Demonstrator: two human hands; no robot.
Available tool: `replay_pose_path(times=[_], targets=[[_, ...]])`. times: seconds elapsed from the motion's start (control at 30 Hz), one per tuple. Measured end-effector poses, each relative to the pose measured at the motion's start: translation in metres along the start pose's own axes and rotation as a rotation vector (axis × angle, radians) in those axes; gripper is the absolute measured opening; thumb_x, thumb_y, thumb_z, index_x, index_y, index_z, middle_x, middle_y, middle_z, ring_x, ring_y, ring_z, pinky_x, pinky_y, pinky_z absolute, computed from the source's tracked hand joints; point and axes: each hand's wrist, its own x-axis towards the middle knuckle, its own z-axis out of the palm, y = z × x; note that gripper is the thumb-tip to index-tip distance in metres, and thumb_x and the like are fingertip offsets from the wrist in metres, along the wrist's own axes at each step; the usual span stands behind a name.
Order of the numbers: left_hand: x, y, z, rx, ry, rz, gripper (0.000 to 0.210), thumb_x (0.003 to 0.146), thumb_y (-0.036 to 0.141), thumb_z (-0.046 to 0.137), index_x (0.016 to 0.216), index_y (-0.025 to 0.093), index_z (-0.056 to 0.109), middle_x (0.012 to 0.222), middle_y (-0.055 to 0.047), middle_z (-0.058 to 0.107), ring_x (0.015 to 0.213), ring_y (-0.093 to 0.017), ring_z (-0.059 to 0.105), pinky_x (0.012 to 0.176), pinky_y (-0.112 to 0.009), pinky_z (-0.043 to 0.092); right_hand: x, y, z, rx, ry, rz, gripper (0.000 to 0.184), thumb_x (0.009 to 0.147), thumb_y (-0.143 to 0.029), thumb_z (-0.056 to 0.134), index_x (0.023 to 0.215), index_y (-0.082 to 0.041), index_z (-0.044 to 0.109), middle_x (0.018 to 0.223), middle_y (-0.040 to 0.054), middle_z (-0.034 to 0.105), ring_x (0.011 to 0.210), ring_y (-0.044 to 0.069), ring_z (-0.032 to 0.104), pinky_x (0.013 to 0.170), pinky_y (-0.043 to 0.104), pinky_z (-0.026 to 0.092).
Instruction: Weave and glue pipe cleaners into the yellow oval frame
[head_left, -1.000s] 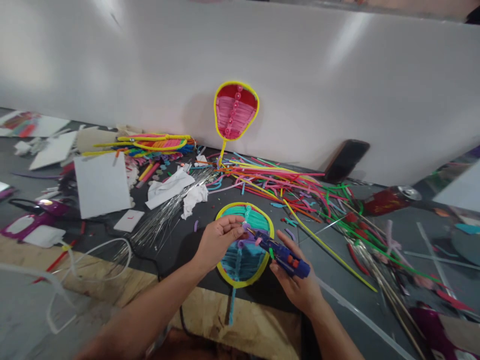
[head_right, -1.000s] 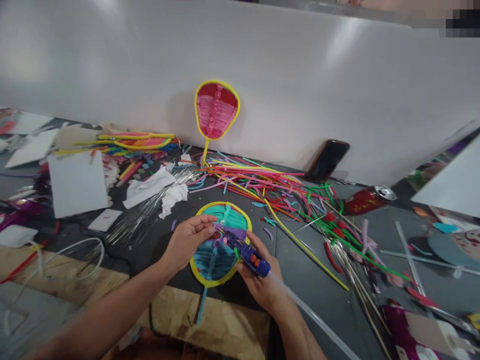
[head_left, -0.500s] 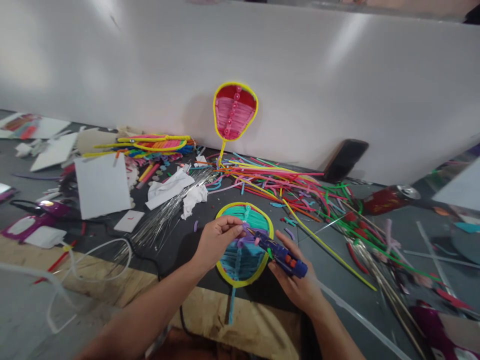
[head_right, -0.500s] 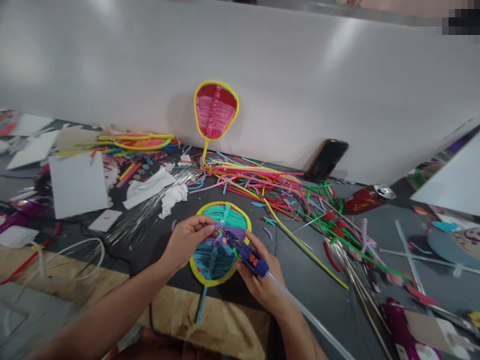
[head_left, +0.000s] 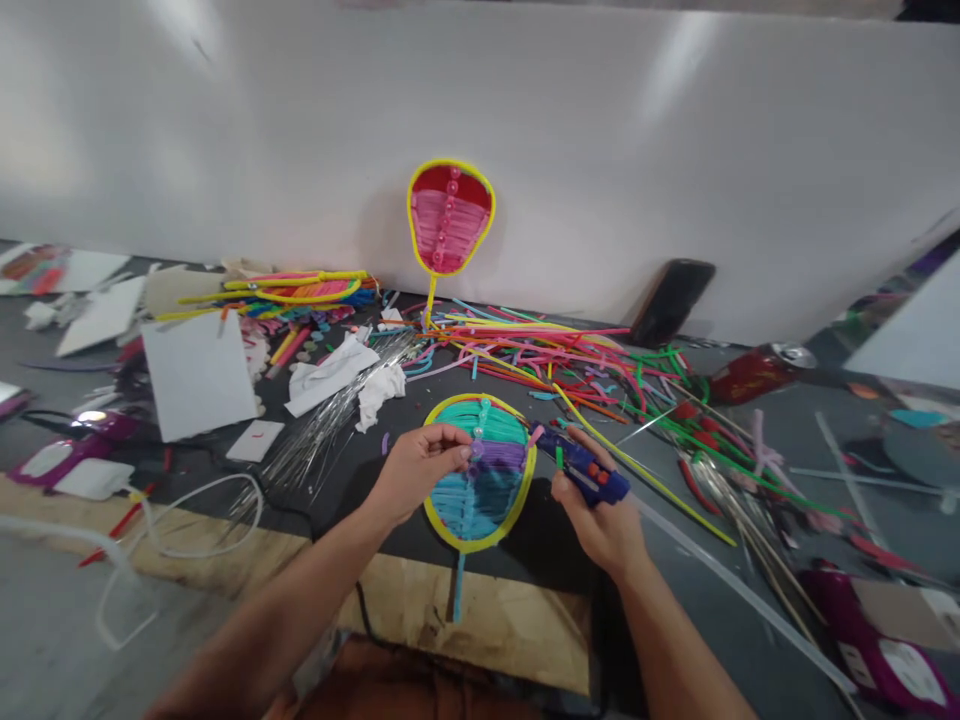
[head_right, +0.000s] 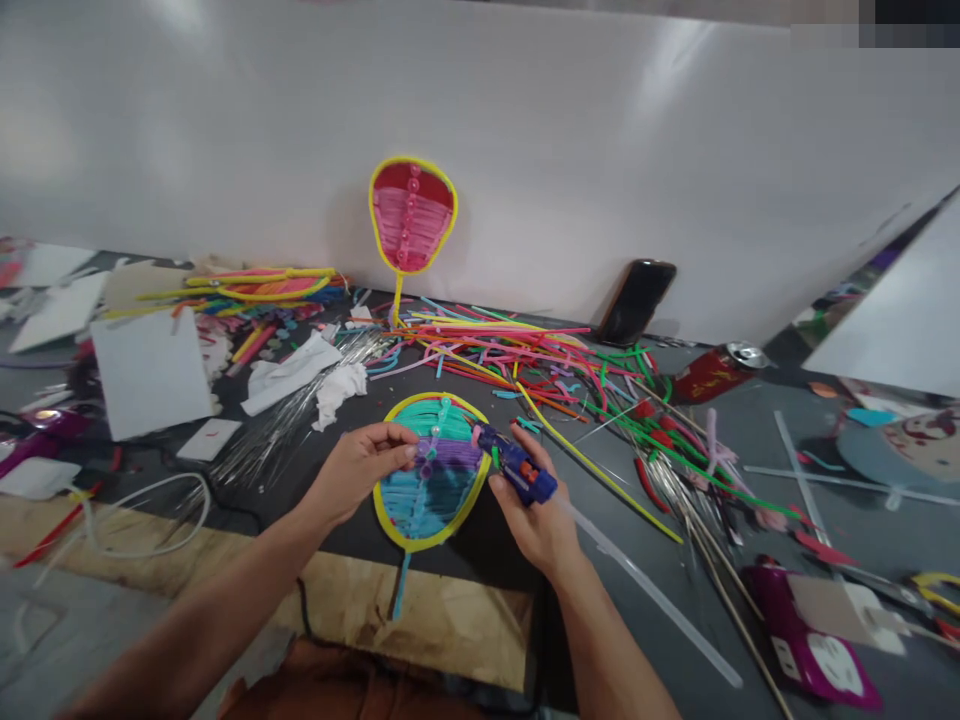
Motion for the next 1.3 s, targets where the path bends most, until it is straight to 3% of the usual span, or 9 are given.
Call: replay_pose_path(times=[0.13,0.37,0.63,0.77,0.83,0.93,1.0,1.13,1.3], targets=[[-0.009,-0.002,-0.006,0.25,-0.083,0.032,0.018,0.064,0.029,0.073,0.079,0.019,0.071,0.071,-0.002,0.07,0.062,-0.015,0.06,0.059,-0.023,0.048,0.001,0.0,-0.001,0.032,0.008,-0.01,0.049,0.085,-0.034,0.056,0.131,-0.022,0.045,0.117,0.0137,0.061,0.098,0.026,0.064,0.082,0.042,0.053],[-0.02,-0.022,-0.016,0.783,-0.142,0.458,0.018,0.076,0.024,0.064,0.092,0.027,0.073,0.087,-0.006,0.073,0.081,-0.02,0.065,0.083,-0.029,0.046,0.0,0.001,0.0,0.003,0.037,-0.055,0.048,0.086,-0.037,0.056,0.13,-0.022,0.046,0.123,0.013,0.059,0.107,0.026,0.061,0.088,0.041,0.051],[-0.038,-0.015,-0.029,0.696,-0.392,0.582,0.017,0.07,0.015,0.069,0.081,0.027,0.072,0.093,-0.009,0.075,0.09,-0.024,0.068,0.092,-0.04,0.047,0.0,0.001,-0.002,0.01,0.032,-0.029,0.048,0.085,-0.037,0.057,0.13,-0.023,0.047,0.126,0.0123,0.058,0.104,0.026,0.062,0.087,0.04,0.051],[-0.041,-0.014,-0.035,0.669,-0.446,0.515,0.018,0.066,0.012,0.071,0.078,0.026,0.071,0.094,-0.009,0.074,0.093,-0.024,0.068,0.095,-0.041,0.046,0.0,0.001,-0.002,0.018,0.01,-0.01,0.049,0.085,-0.033,0.058,0.131,-0.022,0.045,0.125,0.0125,0.058,0.106,0.026,0.061,0.09,0.042,0.05],[-0.039,-0.018,-0.034,0.675,-0.405,0.489,0.015,0.067,0.014,0.07,0.076,0.025,0.07,0.09,-0.009,0.075,0.091,-0.023,0.068,0.095,-0.039,0.046,0.0,0.002,-0.002,0.009,0.014,-0.02,0.05,0.084,-0.032,0.058,0.131,-0.022,0.045,0.124,0.0123,0.059,0.104,0.026,0.062,0.089,0.042,0.05],[-0.035,-0.023,-0.026,0.693,-0.127,0.42,0.005,0.071,0.02,0.067,0.075,0.023,0.066,0.082,-0.005,0.073,0.084,-0.02,0.067,0.087,-0.034,0.048,0.0,0.004,-0.001,-0.004,0.011,-0.039,0.05,0.084,-0.033,0.058,0.131,-0.021,0.044,0.119,0.0118,0.061,0.1,0.025,0.064,0.086,0.04,0.052],[-0.031,-0.025,-0.019,0.629,0.008,0.282,0.006,0.073,0.024,0.064,0.077,0.021,0.06,0.076,-0.002,0.069,0.076,-0.017,0.065,0.075,-0.029,0.05,0.0,0.004,0.0,-0.011,0.003,-0.042,0.05,0.085,-0.034,0.057,0.131,-0.022,0.044,0.118,0.012,0.062,0.098,0.025,0.064,0.083,0.04,0.053],[-0.023,-0.023,-0.012,0.364,-0.082,-0.015,0.019,0.07,0.027,0.063,0.075,0.02,0.047,0.068,0.004,0.061,0.058,-0.01,0.059,0.055,-0.021,0.047,0.001,0.004,0.001,-0.022,0.002,-0.061,0.049,0.085,-0.035,0.057,0.131,-0.024,0.045,0.123,0.0122,0.059,0.101,0.025,0.064,0.082,0.04,0.054],[-0.016,-0.018,-0.01,0.313,-0.175,-0.132,0.021,0.068,0.027,0.064,0.075,0.019,0.046,0.064,0.008,0.053,0.045,-0.006,0.051,0.045,-0.018,0.04,0.002,0.005,0.001,-0.019,-0.004,-0.072,0.048,0.084,-0.035,0.058,0.13,-0.024,0.045,0.124,0.012,0.059,0.108,0.026,0.061,0.087,0.04,0.052]])
